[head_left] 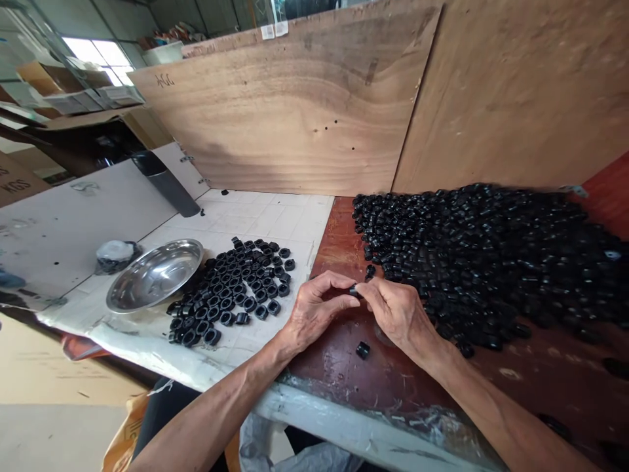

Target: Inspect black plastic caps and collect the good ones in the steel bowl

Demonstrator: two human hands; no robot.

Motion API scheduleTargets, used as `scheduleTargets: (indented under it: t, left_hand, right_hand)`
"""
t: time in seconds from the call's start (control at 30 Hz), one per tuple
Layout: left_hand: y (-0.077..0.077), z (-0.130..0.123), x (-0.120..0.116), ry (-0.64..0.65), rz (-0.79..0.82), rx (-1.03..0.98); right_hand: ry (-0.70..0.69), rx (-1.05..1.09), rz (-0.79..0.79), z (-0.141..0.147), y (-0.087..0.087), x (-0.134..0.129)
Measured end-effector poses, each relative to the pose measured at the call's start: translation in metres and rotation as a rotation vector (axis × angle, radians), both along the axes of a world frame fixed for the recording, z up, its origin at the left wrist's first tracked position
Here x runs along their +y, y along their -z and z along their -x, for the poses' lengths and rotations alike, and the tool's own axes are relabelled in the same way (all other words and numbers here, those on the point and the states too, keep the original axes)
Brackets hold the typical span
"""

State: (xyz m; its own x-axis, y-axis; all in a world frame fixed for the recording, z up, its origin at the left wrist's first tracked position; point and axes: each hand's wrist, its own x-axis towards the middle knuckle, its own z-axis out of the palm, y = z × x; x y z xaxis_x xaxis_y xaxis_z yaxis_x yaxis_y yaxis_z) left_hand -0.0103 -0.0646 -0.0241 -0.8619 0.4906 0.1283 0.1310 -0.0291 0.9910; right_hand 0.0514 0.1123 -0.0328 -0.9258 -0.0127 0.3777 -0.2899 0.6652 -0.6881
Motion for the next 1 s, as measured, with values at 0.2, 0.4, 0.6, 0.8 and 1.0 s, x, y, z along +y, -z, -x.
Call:
scheduleTargets:
  t: [0.2,0.4,0.6,0.8,1.0]
  left_hand:
    - [-0.001,-0.001,0.003,-0.008,-0.063,-0.169]
    - [0.003,0.003,-0.001,-0.003,-0.088,-0.098]
    - [0.005,0.005,-0.003,0.010,-0.006,0.065]
    - [0.011,0.006,-0.008,0.078,0.096,0.188]
    - [0.009,0.003,-0.004,0.077,0.034,0.045]
  right_hand:
    - [0.035,-0.137,0.156,-0.002,-0.012,-0.001]
    - [0.040,-0.216,0.247,-0.004,-0.018,-0.003]
    - [0.058,-0.219,0.266,-0.001,-0.017,-0.004]
    - [0.044,-0.236,0.337,-0.002,-0.008,-0.005]
    - [0.054,-0.242,0.453,-0.002,-0.012,-0.005]
